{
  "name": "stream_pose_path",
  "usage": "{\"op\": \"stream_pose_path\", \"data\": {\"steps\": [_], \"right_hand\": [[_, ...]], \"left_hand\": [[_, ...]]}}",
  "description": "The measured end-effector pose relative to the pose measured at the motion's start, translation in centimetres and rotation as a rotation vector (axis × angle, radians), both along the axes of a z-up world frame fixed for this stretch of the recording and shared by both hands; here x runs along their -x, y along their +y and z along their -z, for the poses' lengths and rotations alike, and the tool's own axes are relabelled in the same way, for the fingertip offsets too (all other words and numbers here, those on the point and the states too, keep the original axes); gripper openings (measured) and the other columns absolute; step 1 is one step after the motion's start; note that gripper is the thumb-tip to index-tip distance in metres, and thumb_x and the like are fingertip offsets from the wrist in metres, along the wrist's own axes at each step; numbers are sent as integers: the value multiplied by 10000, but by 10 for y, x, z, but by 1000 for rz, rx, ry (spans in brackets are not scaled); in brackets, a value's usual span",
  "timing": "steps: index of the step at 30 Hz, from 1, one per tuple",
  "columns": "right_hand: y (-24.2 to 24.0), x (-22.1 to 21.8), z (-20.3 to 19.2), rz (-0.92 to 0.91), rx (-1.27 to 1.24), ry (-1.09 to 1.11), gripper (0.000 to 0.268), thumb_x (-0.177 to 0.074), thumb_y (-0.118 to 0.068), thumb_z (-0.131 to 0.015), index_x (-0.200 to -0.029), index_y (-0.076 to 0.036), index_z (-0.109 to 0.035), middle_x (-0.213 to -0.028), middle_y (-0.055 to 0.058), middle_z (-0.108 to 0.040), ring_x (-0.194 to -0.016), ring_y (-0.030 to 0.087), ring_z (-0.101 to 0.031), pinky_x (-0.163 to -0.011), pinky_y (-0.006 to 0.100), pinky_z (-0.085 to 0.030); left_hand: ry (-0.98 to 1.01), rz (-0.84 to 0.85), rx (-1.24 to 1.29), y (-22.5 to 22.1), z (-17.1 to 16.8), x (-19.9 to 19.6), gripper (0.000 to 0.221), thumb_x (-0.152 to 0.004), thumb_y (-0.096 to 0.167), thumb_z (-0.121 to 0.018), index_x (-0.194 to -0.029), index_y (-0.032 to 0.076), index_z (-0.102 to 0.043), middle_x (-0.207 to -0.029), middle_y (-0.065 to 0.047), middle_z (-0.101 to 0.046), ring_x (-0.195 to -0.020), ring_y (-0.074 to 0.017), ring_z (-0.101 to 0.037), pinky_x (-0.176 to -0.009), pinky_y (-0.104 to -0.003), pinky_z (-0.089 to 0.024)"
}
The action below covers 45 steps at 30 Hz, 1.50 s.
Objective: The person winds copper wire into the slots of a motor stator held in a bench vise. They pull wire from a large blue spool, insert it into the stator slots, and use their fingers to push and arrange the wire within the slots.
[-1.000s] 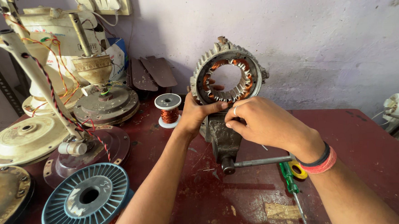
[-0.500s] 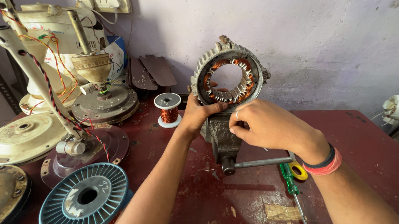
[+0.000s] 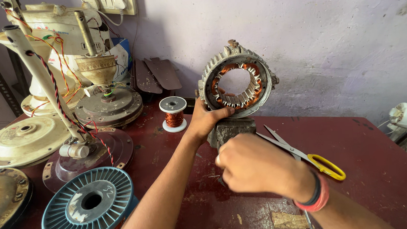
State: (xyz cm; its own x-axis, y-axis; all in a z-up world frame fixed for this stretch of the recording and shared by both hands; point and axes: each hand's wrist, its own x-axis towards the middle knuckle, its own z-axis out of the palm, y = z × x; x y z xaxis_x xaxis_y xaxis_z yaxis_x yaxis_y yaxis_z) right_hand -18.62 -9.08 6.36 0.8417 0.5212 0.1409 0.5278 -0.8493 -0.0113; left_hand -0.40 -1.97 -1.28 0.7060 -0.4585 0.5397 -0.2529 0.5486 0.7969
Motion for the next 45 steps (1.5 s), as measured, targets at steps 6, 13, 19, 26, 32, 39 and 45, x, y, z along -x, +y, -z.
{"op": "stream_pose_path", "data": {"steps": [6,13,19,26,32,39,45], "right_hand": [[24,12,30,-194,15,-4,160,-712,-120,-632,-621,1,-682,-635,212,-647,-657,402,-674,-669,502,-545],[54,31,43,-325,8,140,209,-803,-158,-636,-684,7,-684,-680,211,-651,-687,384,-685,-675,497,-545],[22,34,0,-254,-391,150,232,-816,-159,-656,-989,-77,-786,-830,137,-760,-659,254,-730,-621,366,-580],[-101,-41,-34,161,-1414,-637,436,-856,-100,-862,-1207,12,-629,-986,86,-708,-874,145,-595,-836,300,-502],[-107,-94,35,158,-1581,-184,793,-687,-135,-897,-1395,-32,-554,-1256,132,-706,-1219,234,-656,-1135,360,-419],[-99,-97,46,91,-1627,11,551,-721,-100,-878,-1214,23,-665,-1155,130,-738,-1085,231,-707,-1002,391,-564],[-103,-96,47,52,-1574,55,894,-693,-166,-882,-1461,-7,-453,-1183,122,-728,-1115,221,-697,-1036,386,-545]], "left_hand": [[2,-63,-47,0,1,0,516,-709,-4,-791,-1176,5,-571,-1096,-147,-730,-965,-208,-710,-875,-372,-601],[37,-21,-12,0,-1,1,501,-687,15,-788,-1149,-8,-595,-1073,-124,-743,-926,-187,-718,-845,-349,-609],[33,16,18,2,1,3,458,-716,-14,-765,-1154,-33,-636,-1027,-136,-741,-900,-191,-713,-818,-349,-599],[67,66,22,2,3,0,443,-739,-8,-783,-1158,-36,-640,-982,-120,-736,-863,-179,-706,-805,-337,-596],[68,77,-21,4,2,-1,443,-749,15,-811,-1155,-35,-643,-1025,-151,-749,-898,-204,-723,-844,-346,-604],[81,52,-26,4,-1,3,517,-737,14,-811,-1212,-25,-610,-1070,-171,-736,-968,-240,-724,-889,-388,-604],[104,55,46,4,-3,6,634,-713,-11,-819,-1292,-3,-560,-1146,-144,-726,-1038,-238,-720,-960,-400,-581]]}}
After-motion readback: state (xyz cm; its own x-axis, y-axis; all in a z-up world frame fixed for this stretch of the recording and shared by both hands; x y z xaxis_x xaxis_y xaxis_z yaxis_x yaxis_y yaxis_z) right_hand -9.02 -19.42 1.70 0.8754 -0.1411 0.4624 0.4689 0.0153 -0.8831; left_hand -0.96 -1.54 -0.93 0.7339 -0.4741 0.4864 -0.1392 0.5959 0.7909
